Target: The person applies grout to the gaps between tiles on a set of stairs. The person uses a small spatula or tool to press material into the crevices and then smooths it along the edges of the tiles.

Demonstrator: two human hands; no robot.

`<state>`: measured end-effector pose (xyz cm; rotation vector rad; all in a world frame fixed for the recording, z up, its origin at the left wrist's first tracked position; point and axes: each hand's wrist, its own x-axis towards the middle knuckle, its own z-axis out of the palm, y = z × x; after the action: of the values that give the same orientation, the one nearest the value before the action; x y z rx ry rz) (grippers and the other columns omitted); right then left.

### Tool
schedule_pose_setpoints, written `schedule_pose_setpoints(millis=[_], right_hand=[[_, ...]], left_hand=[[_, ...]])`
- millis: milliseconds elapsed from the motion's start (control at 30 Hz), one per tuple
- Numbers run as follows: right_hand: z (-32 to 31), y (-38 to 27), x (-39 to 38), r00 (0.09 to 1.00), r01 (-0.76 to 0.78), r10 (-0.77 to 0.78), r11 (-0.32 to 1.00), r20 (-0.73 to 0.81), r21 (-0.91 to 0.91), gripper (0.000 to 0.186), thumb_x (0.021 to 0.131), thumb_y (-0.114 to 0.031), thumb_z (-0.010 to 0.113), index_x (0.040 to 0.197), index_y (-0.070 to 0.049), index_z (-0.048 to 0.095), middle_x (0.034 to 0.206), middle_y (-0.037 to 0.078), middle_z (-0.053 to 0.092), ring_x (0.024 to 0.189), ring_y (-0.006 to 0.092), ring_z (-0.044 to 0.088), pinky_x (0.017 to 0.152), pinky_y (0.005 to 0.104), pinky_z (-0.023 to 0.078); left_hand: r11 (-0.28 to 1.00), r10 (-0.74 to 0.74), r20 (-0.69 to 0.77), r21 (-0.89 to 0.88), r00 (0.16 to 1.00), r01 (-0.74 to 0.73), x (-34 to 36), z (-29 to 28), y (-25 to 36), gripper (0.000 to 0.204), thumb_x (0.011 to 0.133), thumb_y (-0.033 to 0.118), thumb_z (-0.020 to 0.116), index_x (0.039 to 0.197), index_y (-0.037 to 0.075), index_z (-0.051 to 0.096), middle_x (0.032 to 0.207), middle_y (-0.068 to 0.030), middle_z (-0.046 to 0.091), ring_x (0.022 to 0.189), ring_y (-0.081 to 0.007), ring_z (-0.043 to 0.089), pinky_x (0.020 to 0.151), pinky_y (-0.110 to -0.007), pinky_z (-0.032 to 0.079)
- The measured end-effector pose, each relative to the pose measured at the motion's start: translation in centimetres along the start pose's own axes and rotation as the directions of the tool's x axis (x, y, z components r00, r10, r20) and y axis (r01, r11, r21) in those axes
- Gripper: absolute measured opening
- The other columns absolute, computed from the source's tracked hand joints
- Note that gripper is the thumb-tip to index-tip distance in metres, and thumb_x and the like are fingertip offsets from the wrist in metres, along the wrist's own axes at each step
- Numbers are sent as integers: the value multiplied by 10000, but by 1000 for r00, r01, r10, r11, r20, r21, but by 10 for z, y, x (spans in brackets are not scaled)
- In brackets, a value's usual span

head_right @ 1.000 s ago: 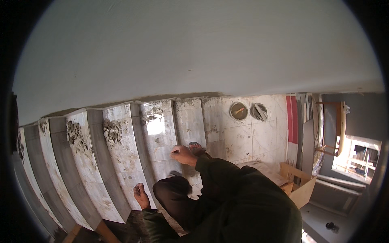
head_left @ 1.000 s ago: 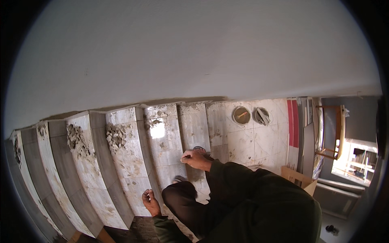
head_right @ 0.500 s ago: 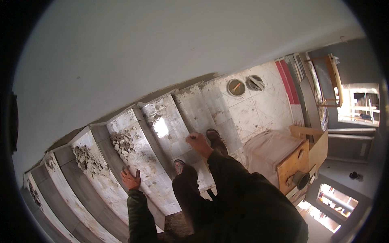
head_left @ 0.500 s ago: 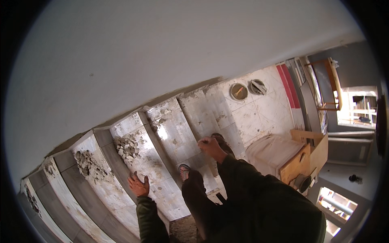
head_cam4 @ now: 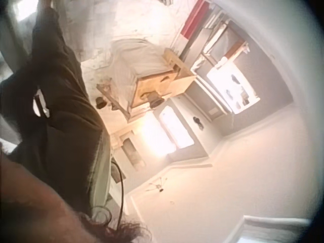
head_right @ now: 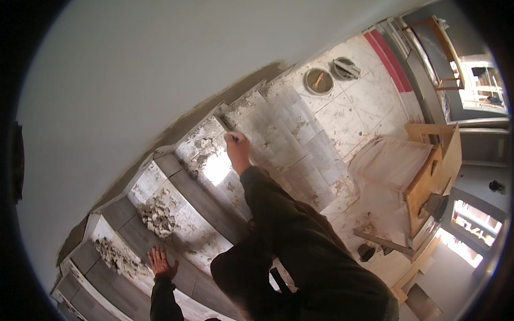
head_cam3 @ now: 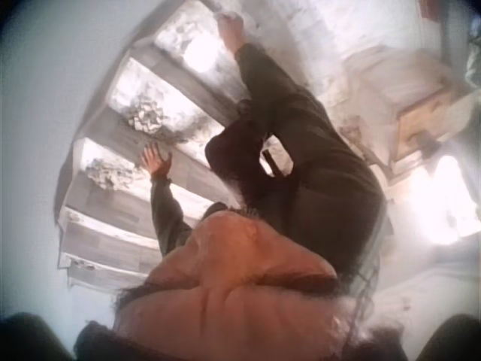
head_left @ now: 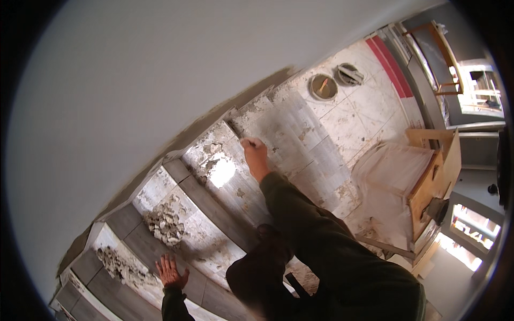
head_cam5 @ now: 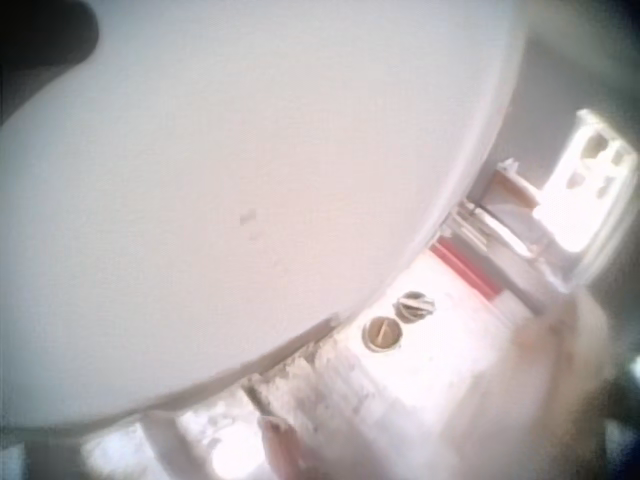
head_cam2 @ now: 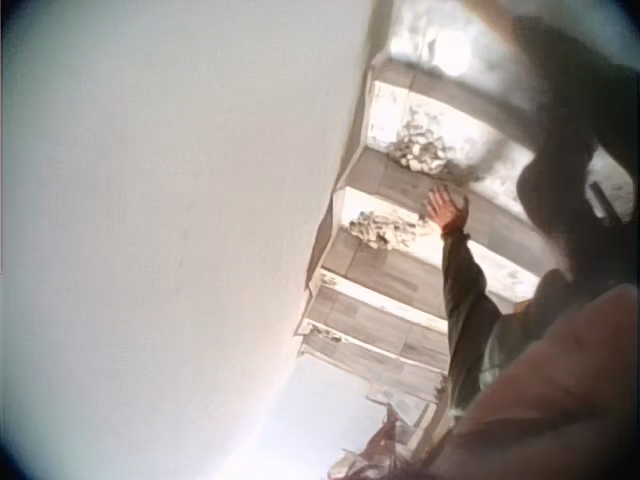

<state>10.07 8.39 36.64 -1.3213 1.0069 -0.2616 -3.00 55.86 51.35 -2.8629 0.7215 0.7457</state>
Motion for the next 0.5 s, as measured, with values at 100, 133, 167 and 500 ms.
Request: schedule_pose_setpoints(millis=[100,133,167,500], right_hand=[[31,35,55,999,-28,39,948,-29,318,136,842,-99,699,922,6,665,776,5,604,667,60,507,578,220,400],[34,57,77,998,14,5,940,-55,341,130,846,-84,693,935,4,660,780,5,604,671,63,512,579,219,403],[25,73,104,994,74,-42,933,-99,351,126,850,-70,688,948,3,655,785,5,605,675,66,516,579,219,405],[90,95,154,976,78,49,834,-214,547,136,854,-78,672,966,-7,642,805,15,612,691,78,533,609,237,443]], left_hand=[[993,53,43,108,998,-57,-2,1,0,700,698,381,710,1260,33,480,1356,-194,460,1321,-418,354,1105,-634,134],[983,93,47,152,995,-100,-2,0,-2,705,694,415,702,1248,29,501,1328,-181,491,1312,-411,371,1107,-640,109],[978,139,51,150,989,-145,5,9,-7,705,694,415,702,1248,29,501,1328,-181,491,1312,-411,371,1107,-640,109],[920,137,265,322,955,-221,-42,0,-53,527,732,519,612,1182,248,655,1340,-11,559,1310,-282,433,1072,-671,150]])
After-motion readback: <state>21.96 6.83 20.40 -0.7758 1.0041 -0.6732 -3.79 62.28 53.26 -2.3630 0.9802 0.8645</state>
